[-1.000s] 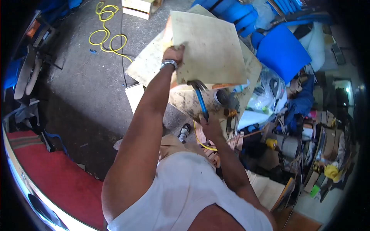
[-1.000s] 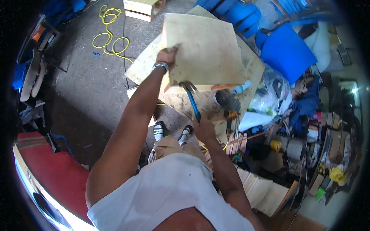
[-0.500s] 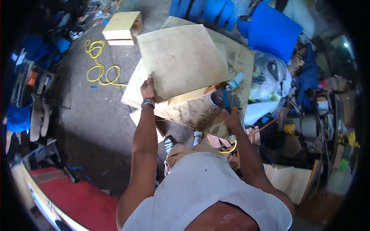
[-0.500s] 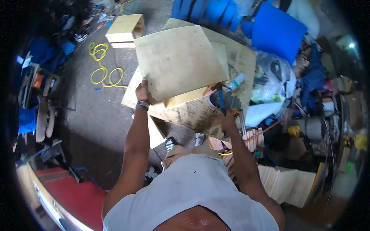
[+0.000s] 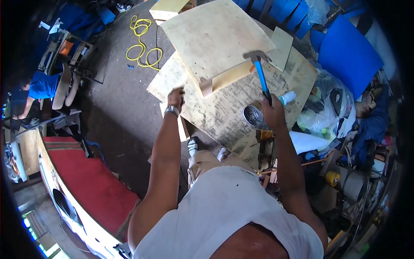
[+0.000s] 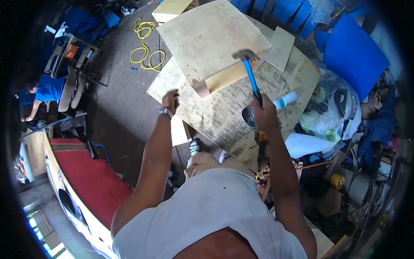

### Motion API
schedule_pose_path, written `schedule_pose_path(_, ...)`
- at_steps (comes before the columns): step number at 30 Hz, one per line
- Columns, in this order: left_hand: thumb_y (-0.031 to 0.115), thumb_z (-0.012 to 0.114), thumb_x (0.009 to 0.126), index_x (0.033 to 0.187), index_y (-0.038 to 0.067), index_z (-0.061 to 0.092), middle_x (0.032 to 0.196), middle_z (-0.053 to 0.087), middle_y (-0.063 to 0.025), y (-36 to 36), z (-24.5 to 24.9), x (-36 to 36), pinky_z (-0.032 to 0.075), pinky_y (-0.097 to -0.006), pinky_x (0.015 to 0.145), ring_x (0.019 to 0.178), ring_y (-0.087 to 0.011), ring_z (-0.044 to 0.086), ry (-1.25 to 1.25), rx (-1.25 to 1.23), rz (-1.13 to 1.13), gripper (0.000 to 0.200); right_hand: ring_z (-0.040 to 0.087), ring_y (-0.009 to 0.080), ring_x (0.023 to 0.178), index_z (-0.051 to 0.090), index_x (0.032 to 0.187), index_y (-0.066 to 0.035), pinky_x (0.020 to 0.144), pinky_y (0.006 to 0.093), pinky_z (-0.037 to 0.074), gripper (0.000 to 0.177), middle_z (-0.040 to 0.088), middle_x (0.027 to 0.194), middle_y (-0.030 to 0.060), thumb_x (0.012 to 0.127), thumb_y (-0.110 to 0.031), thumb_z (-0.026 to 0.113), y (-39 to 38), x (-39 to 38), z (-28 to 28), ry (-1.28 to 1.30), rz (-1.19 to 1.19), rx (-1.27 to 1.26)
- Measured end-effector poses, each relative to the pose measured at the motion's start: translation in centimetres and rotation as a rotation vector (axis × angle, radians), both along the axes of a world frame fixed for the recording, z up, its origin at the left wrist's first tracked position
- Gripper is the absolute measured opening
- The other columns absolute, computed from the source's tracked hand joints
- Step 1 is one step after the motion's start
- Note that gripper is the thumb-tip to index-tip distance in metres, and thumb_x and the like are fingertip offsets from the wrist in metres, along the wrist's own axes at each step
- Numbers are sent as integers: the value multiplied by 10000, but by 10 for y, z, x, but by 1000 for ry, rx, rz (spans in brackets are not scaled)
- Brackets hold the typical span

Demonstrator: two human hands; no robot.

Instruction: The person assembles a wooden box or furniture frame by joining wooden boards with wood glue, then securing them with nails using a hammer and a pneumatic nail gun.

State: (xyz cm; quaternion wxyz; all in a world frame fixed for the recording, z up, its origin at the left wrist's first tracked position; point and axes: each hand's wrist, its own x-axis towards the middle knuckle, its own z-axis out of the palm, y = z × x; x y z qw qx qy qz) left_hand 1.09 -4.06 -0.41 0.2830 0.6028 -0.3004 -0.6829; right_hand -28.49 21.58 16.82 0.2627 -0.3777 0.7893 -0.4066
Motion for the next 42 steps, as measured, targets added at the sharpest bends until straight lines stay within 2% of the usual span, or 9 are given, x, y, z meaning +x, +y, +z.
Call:
schedule_pose_path(4, 103, 519, 902, 1091, 6, 646, 819, 638, -81, 108, -61, 60, 475, -274, 528, 608, -147, 556, 146, 269, 1, 247, 499, 114, 546, 564, 1091, -52, 528, 309, 444, 247, 527, 678, 5, 1004, -283, 549, -19, 34, 104, -177, 94, -665)
schedule_pose_path(9, 164, 506, 1005, 1315, -31, 454, 1119, 676, -164, 180, -74, 76, 535, -299, 591, 839, -210, 672, 369, 332, -239, 370, 505, 148, 560, 553, 1023, -74, 524, 307, 457, 552, 510, 682, 22, 1007, -597, 376, -55, 62, 147, -357, 410, -1538)
schedule_pose_path(11, 164, 561, 990, 1282, 7, 478, 1151, 663, -164, 185, -88, 76, 554, -309, 626, 895, -223, 678, 481, 324, -285, 342, 583, 294, 677, 563, 924, -66, 587, 408, 481, 364, 586, 780, 136, 953, -426, 516, -46, 58, 34, 330, 322, -629)
schedule_pose_path(13, 133, 594, 964, 1186, 14, 530, 1138, 657, -152, 190, -35, 69, 554, -322, 689, 916, -223, 667, 555, 383, -187, 260, 615, 469, 887, 544, 925, -20, 711, 502, 493, 262, 617, 889, 304, 917, -267, 632, -21, 69, -46, 345, 355, 256)
schedule_pose_path(18, 55, 648, 895, 1053, 19, 590, 1030, 654, -93, 132, -7, 70, 547, -362, 822, 948, -223, 651, 981, 286, -222, 172, 633, 469, 865, 559, 978, -15, 751, 545, 476, 309, 647, 876, 271, 913, -313, 612, 34, 101, -36, 324, 279, 444)
schedule_pose_path(22, 159, 726, 771, 1015, 62, 639, 1039, 643, -87, 74, 43, 66, 516, -437, 898, 974, -245, 630, 855, 107, -336, 277, 640, 467, 868, 582, 987, -9, 758, 548, 477, 356, 657, 883, 267, 913, -356, 588, 75, 109, -53, 112, 157, 577)
schedule_pose_path(30, 310, 633, 920, 1058, 74, 602, 951, 576, -11, -27, 125, 53, 436, -245, 599, 765, -113, 522, 1066, -69, -406, 275, 644, 421, 956, 620, 1102, -11, 809, 469, 485, 399, 672, 968, 256, 919, -364, 587, 132, 163, -79, -125, -110, 560)
schedule_pose_path(37, 269, 654, 953, 1259, 4, 626, 779, 631, 20, -23, 119, 19, 256, -183, 384, 426, -18, 323, 321, -276, -431, 406, 600, 185, 625, 610, 941, -10, 584, 364, 452, 334, 591, 683, 104, 944, -344, 621, 121, 172, -68, -43, -139, 385)
schedule_pose_path(42, 266, 577, 991, 1184, 1, 636, 886, 722, -38, -13, 122, 15, 280, -200, 388, 435, -27, 321, 312, -223, -401, 332, 541, 132, 587, 625, 917, -17, 554, 320, 429, 281, 561, 648, 57, 960, -294, 621, 107, 176, -52, -169, -220, 151)
